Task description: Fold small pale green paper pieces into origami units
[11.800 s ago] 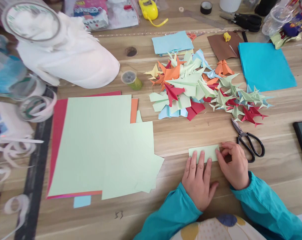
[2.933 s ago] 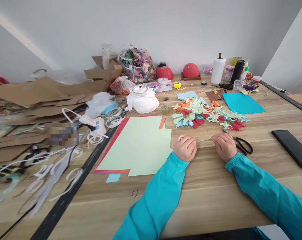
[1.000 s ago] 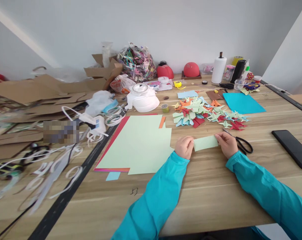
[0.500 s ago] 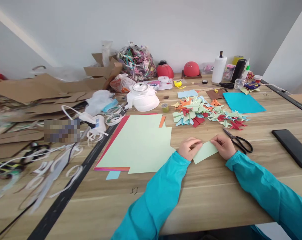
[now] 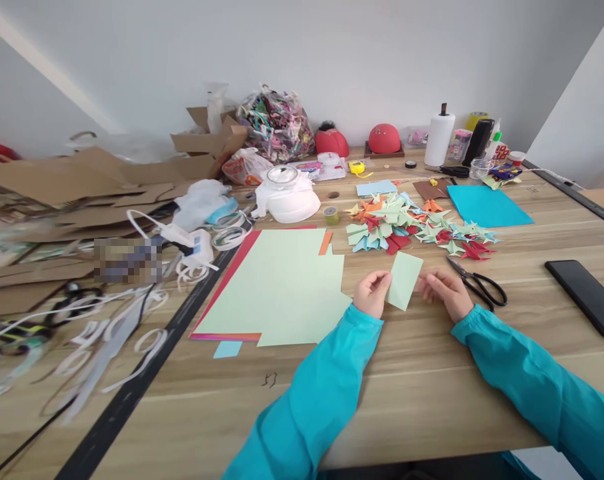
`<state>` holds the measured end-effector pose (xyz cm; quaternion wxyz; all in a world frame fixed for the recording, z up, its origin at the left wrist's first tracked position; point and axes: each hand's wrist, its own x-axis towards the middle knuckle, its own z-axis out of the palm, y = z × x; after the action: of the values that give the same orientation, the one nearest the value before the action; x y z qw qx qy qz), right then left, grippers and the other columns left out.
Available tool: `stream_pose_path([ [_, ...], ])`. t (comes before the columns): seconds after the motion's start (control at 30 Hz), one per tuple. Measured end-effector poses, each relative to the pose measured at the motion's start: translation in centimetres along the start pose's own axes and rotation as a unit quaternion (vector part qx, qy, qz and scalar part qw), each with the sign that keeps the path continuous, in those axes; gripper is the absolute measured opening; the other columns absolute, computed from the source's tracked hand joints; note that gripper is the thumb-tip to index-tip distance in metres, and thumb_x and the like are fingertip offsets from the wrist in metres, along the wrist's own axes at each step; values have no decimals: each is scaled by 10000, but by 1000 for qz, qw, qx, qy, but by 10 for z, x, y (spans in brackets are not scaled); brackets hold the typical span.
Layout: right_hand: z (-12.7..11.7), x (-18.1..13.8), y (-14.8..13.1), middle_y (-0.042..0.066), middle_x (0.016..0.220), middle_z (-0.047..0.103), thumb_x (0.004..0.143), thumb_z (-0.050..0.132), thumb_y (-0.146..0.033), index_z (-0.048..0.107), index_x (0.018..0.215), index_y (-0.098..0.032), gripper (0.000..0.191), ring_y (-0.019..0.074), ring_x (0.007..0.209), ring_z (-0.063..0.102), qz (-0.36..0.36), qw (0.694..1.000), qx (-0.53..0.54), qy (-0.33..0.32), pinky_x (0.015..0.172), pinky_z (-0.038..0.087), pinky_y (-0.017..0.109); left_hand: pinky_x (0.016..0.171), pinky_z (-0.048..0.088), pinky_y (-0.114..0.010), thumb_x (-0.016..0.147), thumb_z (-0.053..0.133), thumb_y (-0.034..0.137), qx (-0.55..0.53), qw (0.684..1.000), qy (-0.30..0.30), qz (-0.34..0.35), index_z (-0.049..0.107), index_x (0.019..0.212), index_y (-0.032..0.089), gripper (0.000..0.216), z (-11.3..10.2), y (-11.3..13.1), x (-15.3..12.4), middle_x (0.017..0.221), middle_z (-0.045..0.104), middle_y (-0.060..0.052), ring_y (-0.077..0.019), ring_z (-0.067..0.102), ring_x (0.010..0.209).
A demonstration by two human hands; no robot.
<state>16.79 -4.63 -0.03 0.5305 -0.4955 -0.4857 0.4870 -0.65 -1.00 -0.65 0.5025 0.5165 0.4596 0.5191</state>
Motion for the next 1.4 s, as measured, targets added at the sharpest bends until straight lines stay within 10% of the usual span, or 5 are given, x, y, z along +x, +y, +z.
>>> stream_pose_path([
  [0.7,4,-1,2,5,567,648,529,753,-387,636,708,-180,298,133,464,551,66,996,53,-10,389,402,230,427,457,-242,549,705,367,-110,982,-75,-131,586,712,136,307,15,1,-12,495,570,17,-107,528,421],
  [1.1,-2,4,9,-3,555,642,536,758,-350,626,728,-164,298,111,429,539,92,992,87,3,373,380,205,602,514,-251,675,627,278,4,984,-143,104,662,822,139,206,10,-11,-10,985,595,-111,-145,604,745],
  [1.4,-1,3,8,21,535,618,665,629,-503,597,757,-141,374,107,406,533,69,993,87,-31,392,396,215,587,524,-269,661,647,340,-15,994,-101,38,657,702,120,224,12,-7,-12,854,635,-87,-129,598,619],
])
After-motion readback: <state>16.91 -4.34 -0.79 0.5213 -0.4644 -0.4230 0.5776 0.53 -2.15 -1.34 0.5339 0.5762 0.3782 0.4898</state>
